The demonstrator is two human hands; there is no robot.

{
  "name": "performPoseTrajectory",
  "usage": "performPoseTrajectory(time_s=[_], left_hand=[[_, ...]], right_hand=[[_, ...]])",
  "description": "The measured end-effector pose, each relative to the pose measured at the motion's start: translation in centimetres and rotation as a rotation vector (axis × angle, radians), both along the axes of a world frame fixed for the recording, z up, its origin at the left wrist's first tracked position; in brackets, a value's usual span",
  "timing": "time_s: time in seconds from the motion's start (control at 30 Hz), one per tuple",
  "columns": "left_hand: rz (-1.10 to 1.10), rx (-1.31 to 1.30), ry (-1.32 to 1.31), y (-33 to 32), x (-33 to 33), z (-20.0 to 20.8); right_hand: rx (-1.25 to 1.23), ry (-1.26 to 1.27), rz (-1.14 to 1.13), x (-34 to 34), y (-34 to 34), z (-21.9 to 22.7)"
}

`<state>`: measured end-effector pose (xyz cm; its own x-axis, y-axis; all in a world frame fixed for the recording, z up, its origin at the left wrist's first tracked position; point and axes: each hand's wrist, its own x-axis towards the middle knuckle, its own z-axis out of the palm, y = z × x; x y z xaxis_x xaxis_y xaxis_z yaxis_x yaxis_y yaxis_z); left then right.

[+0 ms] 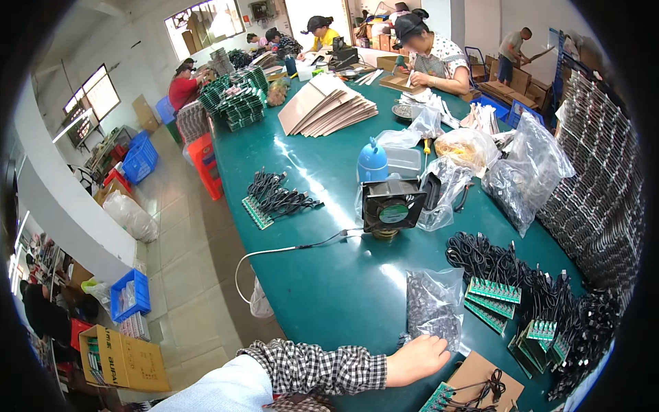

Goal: The person solders electronic components onto a circuit board strip using a soldering tool, sets the finished board aside, places a new board on a cardboard support, and attaches and solders small components onto it.

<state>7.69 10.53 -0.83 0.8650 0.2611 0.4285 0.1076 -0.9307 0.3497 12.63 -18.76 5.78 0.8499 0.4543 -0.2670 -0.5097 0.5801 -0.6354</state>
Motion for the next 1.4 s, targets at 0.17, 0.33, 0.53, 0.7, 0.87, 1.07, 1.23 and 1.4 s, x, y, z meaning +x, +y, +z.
performPoseTrajectory(time_s=[0.17, 0.33, 0.53, 0.7, 0.87, 1.07, 1.23, 1.4], left_hand=[[0.028, -0.081, -0.056, -1.1, -0.6, 0.7], [0.14, -0.483, -0.324, 0.2, -0.6, 3.5], [0.05, -1.863, -0.233, -0.5, -2.7, 8.6], [-0.19, -2.093, 0.016, -3.3, -2.4, 9.2], [-0.169, -2.053, 0.068, -5.0, -2.2, 8.5], [-0.156, -1.966, 0.037, -6.3, -1.8, 7.5], [-0.245, -1.745, -0.031, -7.7, -3.1, 5.6], [-0.249, -1.575, -0.032, -7.2, -3.7, 5.6]], right_hand=[[0.016, -0.062, 0.056, -0.4, -0.5, 0.5], [-0.405, -0.103, -0.289, -1.4, 2.9, 2.5], [-0.388, -0.65, -0.086, 0.8, 8.4, 6.7], [-0.63, -0.505, 0.207, -0.8, 10.7, 4.9], [-0.566, -0.421, 0.19, -1.6, 9.6, 3.3], [-0.66, -0.338, 0.176, -1.7, 9.5, 2.5], [-0.515, -0.344, 0.11, -2.1, 9.2, 0.9], [-0.727, -0.469, 0.18, -2.2, 9.6, 1.4]])
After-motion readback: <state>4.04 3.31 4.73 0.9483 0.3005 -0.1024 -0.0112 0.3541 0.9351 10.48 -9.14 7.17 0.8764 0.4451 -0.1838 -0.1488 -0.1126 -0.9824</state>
